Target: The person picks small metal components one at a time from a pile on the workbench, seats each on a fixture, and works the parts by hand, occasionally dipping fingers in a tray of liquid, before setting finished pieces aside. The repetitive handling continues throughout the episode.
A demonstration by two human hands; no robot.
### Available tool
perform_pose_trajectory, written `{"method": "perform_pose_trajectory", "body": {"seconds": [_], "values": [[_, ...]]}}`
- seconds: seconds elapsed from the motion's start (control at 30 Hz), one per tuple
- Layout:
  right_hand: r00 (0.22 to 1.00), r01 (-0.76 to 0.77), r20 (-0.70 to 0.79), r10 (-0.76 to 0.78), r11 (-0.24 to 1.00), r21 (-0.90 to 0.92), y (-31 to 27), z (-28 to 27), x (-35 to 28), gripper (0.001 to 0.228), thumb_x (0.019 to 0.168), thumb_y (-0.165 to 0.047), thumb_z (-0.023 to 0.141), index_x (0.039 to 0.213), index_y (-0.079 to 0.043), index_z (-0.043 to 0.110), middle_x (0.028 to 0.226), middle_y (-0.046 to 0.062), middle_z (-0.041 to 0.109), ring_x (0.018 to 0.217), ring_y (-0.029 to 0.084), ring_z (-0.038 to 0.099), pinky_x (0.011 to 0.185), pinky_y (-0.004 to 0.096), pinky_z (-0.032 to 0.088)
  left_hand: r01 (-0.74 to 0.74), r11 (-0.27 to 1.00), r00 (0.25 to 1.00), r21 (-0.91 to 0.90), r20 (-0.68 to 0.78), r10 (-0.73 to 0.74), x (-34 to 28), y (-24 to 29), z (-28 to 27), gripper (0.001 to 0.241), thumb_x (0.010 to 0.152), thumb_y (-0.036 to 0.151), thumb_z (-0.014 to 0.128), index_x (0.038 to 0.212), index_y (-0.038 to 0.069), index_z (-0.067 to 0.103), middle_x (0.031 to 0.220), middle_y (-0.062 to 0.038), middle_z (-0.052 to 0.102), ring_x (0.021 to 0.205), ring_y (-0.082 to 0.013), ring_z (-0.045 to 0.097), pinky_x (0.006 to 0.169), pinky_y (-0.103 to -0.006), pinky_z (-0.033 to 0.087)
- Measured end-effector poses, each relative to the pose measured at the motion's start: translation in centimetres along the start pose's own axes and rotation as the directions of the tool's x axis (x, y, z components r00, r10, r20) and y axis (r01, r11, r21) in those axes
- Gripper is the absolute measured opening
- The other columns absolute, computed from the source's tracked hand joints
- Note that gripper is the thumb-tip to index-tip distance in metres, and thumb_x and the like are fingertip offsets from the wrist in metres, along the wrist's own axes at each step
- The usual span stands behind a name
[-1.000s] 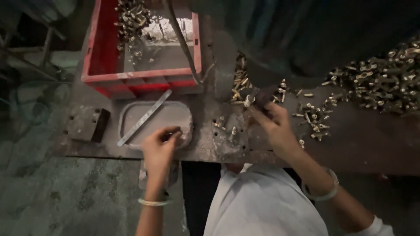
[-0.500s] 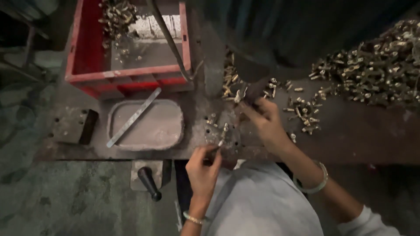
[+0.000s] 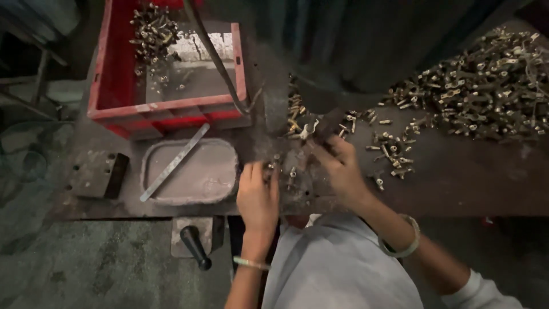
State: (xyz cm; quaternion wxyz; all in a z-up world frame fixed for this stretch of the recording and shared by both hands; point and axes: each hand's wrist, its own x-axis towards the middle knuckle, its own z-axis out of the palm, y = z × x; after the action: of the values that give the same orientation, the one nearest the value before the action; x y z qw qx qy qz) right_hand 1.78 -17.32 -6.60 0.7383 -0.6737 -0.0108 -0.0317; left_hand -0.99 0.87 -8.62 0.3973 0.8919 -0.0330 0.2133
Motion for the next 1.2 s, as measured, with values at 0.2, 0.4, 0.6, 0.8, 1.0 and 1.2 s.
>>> {"method": "perform_pose_trajectory", "body": {"seconds": [0.2,0.4,0.6,0.8,1.0,1.2], "values": [[0.998,-0.036,-0.055,0.033,0.998,-0.044,2.1,-0.9,0.7,0.015,0.1,-0.01,0.066,0.107,0.003,0.071,0.09,0.004,0.072,0.079,0.012,0.065,0.069,0.028,0.052,-0.064,0.938,0.967,0.34,0.254,-0.026,2.8,0.6,2.0,0.028,0.072,0.01,0.076,0.099,0.006,0.069,0.102,-0.013,0.066,0.103,-0.0408,0.061,0.074,-0.047,0.054],[0.997,0.026,0.072,-0.028,1.0,0.017,3.8,-2.0,1.8,0.019,0.098,-0.009,0.063,0.112,0.002,0.07,0.099,0.001,0.073,0.088,0.01,0.068,0.08,0.028,0.056,0.521,0.451,0.828,-0.725,0.301,-0.473,0.5,-1.2,1.1,0.032,0.089,0.007,0.075,0.12,0.0,0.073,0.104,-0.006,0.075,0.094,-0.0142,0.069,0.081,-0.0292,0.057],[0.997,0.017,0.077,-0.018,1.0,0.006,0.8,-1.1,0.9,0.017,0.103,-0.011,0.062,0.109,0.002,0.071,0.093,0.003,0.072,0.084,0.012,0.067,0.075,0.029,0.054,0.552,0.247,0.76,-0.796,0.359,-0.542,-3.4,-1.6,0.8,0.044,0.087,-0.002,0.074,0.13,0.001,0.07,0.106,-0.01,0.076,0.095,-0.0147,0.071,0.088,-0.0306,0.059],[0.991,-0.103,0.085,0.101,0.995,0.018,2.6,-2.9,2.1,0.019,0.098,-0.01,0.063,0.113,0.0,0.07,0.095,0.002,0.073,0.087,0.012,0.069,0.079,0.031,0.058,0.337,0.484,0.907,-0.807,0.141,-0.397,3.0,8.4,-6.7,0.044,0.088,-0.001,0.074,0.132,-0.001,0.068,0.106,-0.011,0.077,0.091,-0.0151,0.072,0.08,-0.0302,0.06],[0.973,-0.083,0.221,0.061,0.993,0.088,8.8,-5.5,2.6,0.022,0.101,-0.011,0.065,0.118,0.002,0.069,0.104,0.004,0.072,0.094,0.013,0.069,0.084,0.032,0.058,-0.462,0.859,0.887,-0.222,-0.097,0.451,4.1,5.9,-2.7,0.038,0.091,-0.005,0.071,0.128,0.005,0.074,0.116,-0.013,0.074,0.103,-0.0269,0.074,0.087,-0.0343,0.06],[0.95,-0.218,0.202,0.237,0.97,-0.111,4.2,-3.7,-0.1,0.024,0.098,-0.015,0.064,0.116,-0.001,0.071,0.103,-0.001,0.073,0.097,0.009,0.065,0.086,0.027,0.053,-0.186,0.981,0.956,0.056,0.241,0.167,3.6,1.6,-1.9,0.039,0.083,0.005,0.071,0.121,0.012,0.078,0.092,-0.012,0.072,0.083,-0.0311,0.07,0.07,-0.0414,0.055]]}}
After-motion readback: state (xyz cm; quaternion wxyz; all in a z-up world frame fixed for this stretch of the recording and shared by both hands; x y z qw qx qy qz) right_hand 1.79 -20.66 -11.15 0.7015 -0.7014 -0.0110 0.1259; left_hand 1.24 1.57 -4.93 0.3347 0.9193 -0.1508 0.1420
